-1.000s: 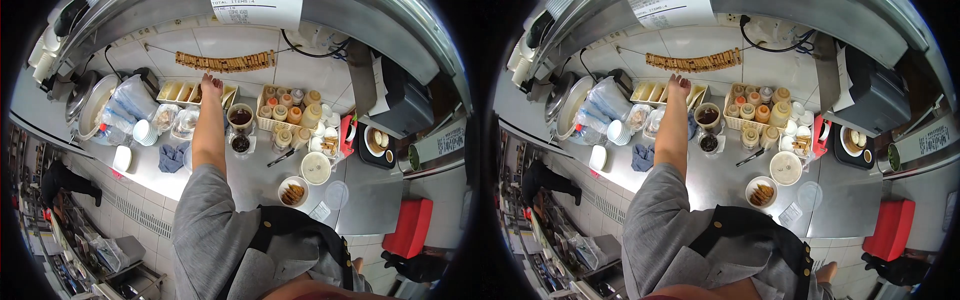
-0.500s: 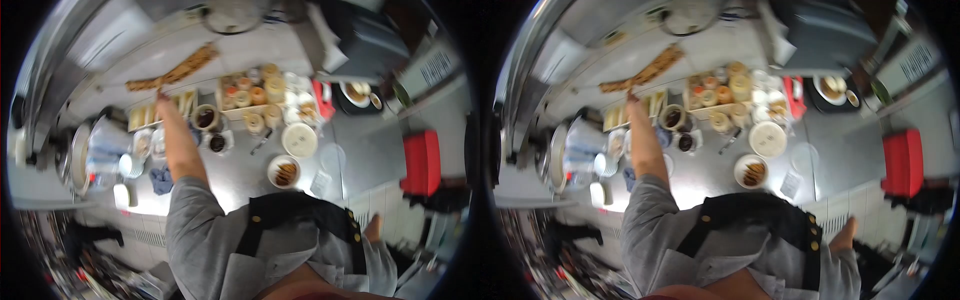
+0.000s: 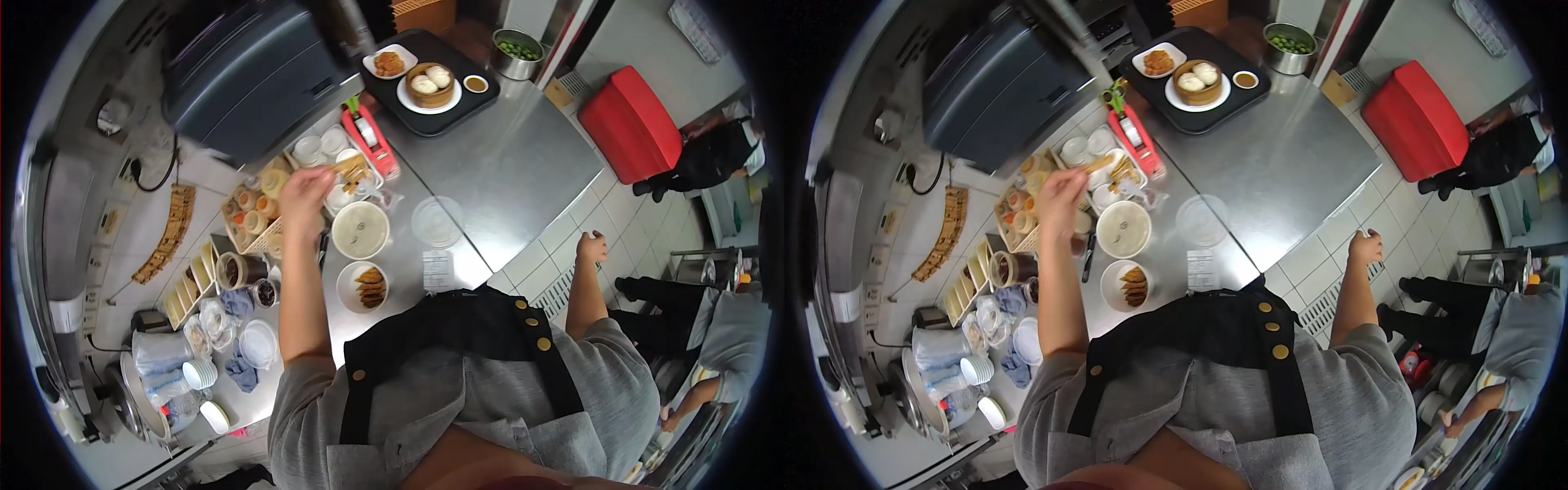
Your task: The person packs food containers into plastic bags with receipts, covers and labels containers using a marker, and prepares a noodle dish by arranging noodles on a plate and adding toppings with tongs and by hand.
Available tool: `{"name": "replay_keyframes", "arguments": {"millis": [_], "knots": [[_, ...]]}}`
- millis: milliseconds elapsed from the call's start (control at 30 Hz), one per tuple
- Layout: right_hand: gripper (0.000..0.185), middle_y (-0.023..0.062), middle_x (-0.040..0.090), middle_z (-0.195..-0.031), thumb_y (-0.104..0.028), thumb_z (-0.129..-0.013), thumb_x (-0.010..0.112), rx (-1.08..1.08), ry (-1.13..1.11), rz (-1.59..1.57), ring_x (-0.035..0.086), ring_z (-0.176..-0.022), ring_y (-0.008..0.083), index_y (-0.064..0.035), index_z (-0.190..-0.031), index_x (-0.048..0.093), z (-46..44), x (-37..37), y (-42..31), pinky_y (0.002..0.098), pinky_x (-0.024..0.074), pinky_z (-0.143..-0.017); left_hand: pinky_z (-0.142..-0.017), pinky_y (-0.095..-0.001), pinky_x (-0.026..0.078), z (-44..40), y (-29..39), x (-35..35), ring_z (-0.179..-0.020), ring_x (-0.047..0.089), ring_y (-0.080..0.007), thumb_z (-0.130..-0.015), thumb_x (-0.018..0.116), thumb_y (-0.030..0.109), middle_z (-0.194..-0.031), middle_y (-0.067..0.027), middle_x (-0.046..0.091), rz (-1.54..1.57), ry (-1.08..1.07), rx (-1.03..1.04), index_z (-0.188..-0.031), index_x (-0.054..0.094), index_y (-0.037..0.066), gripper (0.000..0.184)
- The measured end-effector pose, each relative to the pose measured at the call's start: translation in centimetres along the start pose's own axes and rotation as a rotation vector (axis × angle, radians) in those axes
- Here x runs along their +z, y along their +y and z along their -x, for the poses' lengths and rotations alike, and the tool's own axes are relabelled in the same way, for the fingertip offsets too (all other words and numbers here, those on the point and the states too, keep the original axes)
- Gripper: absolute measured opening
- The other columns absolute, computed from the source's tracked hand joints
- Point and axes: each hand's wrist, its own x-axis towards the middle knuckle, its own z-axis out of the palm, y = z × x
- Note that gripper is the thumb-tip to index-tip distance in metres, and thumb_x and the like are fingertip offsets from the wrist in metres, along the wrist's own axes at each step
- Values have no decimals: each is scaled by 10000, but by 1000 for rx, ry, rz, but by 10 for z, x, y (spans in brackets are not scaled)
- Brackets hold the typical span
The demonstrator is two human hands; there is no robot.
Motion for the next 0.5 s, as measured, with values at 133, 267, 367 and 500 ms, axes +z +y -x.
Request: {"name": "replay_keyframes", "arguments": {"millis": [133, 267, 367, 500], "knots": [[493, 150, 591, -1302, -361, -788, 737, -6, -42, -49, 438, -1308, 341, -207, -1243, 624, -44, 3, 12, 485, 256, -1117, -834, -320, 602, -80, -64, 117, -951, 710, -233, -906, 703, -9, -1046, -151, 695, 250, -3, -237, -1020, 597, -14, 156], [456, 137, 638, -1252, -387, -801, 705, 45, -60, -29, 509, -1267, 301, -199, -1212, 646, -102, 16, 65, 485, 278, -1078, -790, -325, 602, -134, -159, 192, -886, 719, -243, -903, 695, -12, -1027, -147, 694, 304, 319, -412, -1067, 521, 39, 244], [443, 82, 693, -1188, -376, -789, 670, 112, -10, 108, 623, -1127, 272, -243, -1212, 665, -143, 21, 102, 459, 370, -1002, -745, -309, 589, -162, -222, 218, -805, 709, -240, -887, 692, -27, -1000, -140, 690, 409, 597, -466, -1073, 497, 50, 281], [437, 127, 675, -1174, -347, -787, 696, 103, 15, 28, 563, -1183, 313, -172, -1185, 658, -178, 17, 121, 479, 315, -1017, -629, -308, 563, -188, -250, 240, -684, 674, -224, -882, 678, -44, -969, -135, 680, 359, 842, -391, -1027, 492, 39, 250]]}}
